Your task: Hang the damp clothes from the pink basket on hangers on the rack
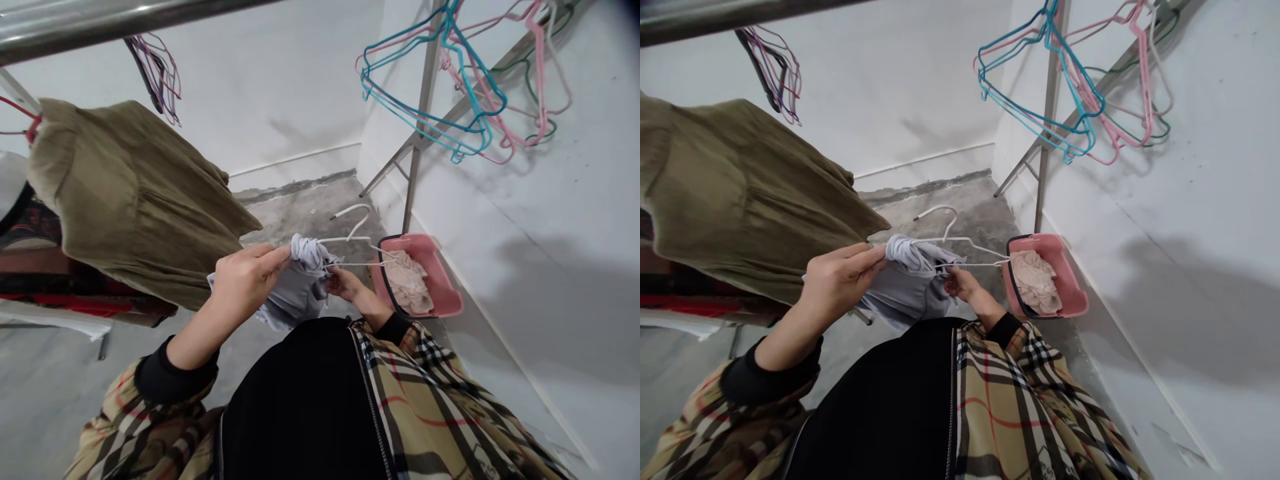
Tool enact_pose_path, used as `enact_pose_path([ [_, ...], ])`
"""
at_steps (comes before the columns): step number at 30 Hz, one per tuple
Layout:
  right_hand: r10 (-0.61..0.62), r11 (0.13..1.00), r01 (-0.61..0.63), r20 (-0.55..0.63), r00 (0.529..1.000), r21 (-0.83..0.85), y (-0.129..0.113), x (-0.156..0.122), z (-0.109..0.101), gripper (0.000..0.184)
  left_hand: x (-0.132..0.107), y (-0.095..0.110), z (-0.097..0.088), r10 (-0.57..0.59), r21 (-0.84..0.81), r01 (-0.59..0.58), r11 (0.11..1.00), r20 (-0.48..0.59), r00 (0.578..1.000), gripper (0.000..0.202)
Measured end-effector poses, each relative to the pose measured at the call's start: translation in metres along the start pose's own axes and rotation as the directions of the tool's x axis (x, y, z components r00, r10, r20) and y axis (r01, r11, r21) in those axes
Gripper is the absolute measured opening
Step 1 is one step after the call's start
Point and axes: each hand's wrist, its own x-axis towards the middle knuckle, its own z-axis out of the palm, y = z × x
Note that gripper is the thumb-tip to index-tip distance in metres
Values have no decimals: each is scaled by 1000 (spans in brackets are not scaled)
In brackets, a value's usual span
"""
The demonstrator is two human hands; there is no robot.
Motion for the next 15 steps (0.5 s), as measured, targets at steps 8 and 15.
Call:
enact_pose_path([
  [8, -318, 865, 347, -140, 938, 362, -26, -6, -16, 13, -37, -45, 16, -133, -52, 131, 990, -46, 990, 28],
  [15, -450, 828, 456, -99, 887, 325, -36, -11, -25, 6, -65, -70, 39, -223, -158, 205, 966, -107, 969, 32],
])
